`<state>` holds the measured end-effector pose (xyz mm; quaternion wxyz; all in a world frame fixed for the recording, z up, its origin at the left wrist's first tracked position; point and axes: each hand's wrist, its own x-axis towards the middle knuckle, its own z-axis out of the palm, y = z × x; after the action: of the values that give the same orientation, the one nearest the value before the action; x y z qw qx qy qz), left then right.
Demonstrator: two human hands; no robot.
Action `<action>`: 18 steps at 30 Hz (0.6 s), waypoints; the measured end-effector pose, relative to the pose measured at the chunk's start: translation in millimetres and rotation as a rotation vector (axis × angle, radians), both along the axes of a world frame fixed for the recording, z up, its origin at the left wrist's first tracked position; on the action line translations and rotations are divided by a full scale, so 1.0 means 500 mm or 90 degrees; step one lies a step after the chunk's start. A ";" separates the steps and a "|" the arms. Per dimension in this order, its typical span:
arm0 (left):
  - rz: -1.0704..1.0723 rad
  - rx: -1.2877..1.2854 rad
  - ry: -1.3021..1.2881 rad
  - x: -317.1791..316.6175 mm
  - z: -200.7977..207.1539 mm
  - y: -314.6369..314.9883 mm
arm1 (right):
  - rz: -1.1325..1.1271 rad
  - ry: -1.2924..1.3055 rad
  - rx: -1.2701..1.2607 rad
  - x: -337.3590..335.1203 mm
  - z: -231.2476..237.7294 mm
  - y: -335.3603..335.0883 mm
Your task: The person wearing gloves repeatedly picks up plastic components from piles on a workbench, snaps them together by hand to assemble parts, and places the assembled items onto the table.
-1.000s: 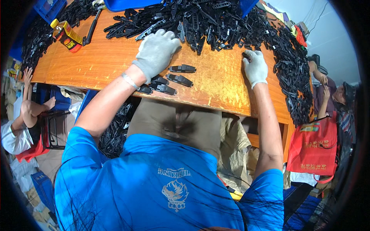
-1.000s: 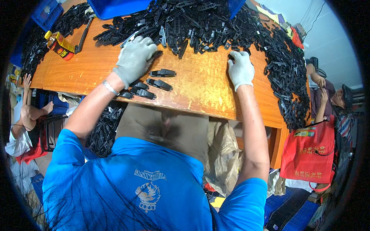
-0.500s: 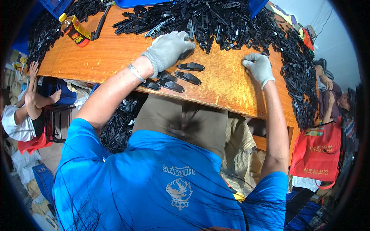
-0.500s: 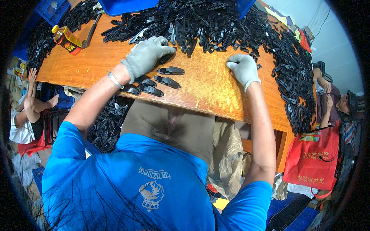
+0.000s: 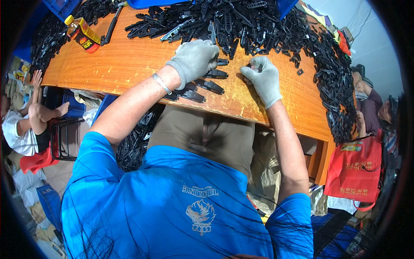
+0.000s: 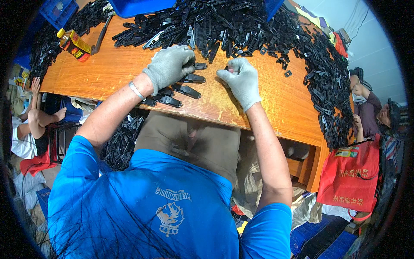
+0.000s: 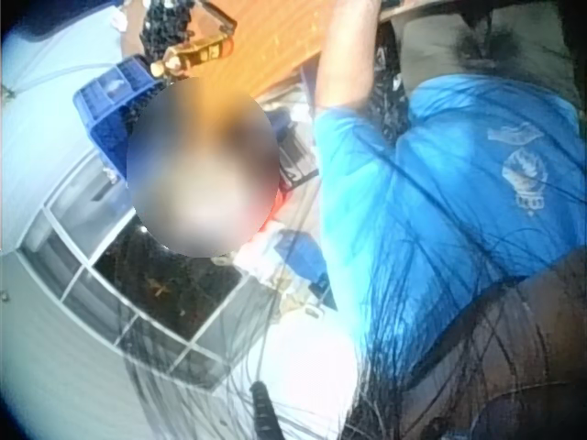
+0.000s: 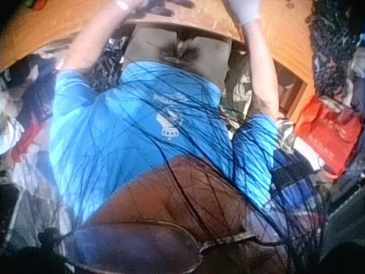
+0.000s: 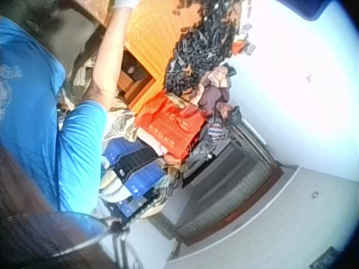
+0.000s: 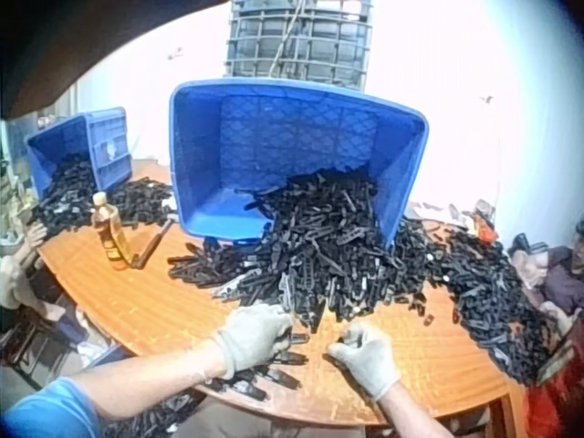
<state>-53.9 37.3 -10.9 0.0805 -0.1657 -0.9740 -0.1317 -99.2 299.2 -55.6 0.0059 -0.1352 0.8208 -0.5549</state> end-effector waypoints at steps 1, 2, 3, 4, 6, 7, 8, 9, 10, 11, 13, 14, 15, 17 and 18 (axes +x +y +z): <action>-0.005 0.018 0.002 0.003 -0.002 -0.002 | 0.001 -0.001 0.000 0.005 0.005 -0.001; -0.010 0.036 0.004 0.005 -0.004 -0.004 | 0.007 0.034 0.040 0.012 0.011 0.000; -0.010 0.037 0.004 0.008 -0.004 -0.005 | 0.013 0.068 0.080 0.024 0.023 -0.002; 0.000 0.058 0.000 0.011 -0.002 -0.007 | 0.013 0.069 0.080 0.029 0.025 -0.002; 0.009 0.079 -0.004 0.012 -0.003 -0.013 | 0.027 0.189 0.113 0.040 0.027 0.000; 0.007 0.067 -0.015 0.012 -0.005 -0.016 | 0.026 0.188 0.114 0.045 0.029 0.004; 0.005 0.055 -0.027 0.011 -0.007 -0.018 | 0.041 0.236 0.190 0.049 0.031 0.012; 0.007 0.054 -0.027 0.012 -0.010 -0.020 | 0.059 0.283 0.266 0.050 0.035 0.016; 0.015 0.048 -0.028 0.013 -0.013 -0.022 | 0.062 0.284 0.265 0.051 0.041 0.023; 0.024 0.042 -0.030 0.014 -0.015 -0.025 | 0.081 0.294 0.348 0.050 0.050 0.029; 0.023 0.045 -0.037 0.012 -0.011 -0.022 | 0.097 0.299 0.434 0.050 0.060 0.035; 0.024 0.047 -0.043 0.012 -0.009 -0.022 | 0.109 0.278 0.473 0.048 0.062 0.035; 0.024 0.047 -0.043 0.012 -0.007 -0.021 | 0.120 0.256 0.511 0.045 0.067 0.032; 0.028 0.052 -0.061 0.015 -0.005 -0.021 | 0.125 0.260 0.488 0.041 0.069 0.009; 0.029 0.052 -0.061 0.014 -0.009 -0.019 | 0.128 0.264 0.466 0.040 0.069 -0.008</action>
<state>-46.7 27.8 -15.3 0.0431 -0.1337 -0.9741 -0.1772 -79.4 295.3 -21.0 -0.0580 -0.3121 0.9301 -0.1848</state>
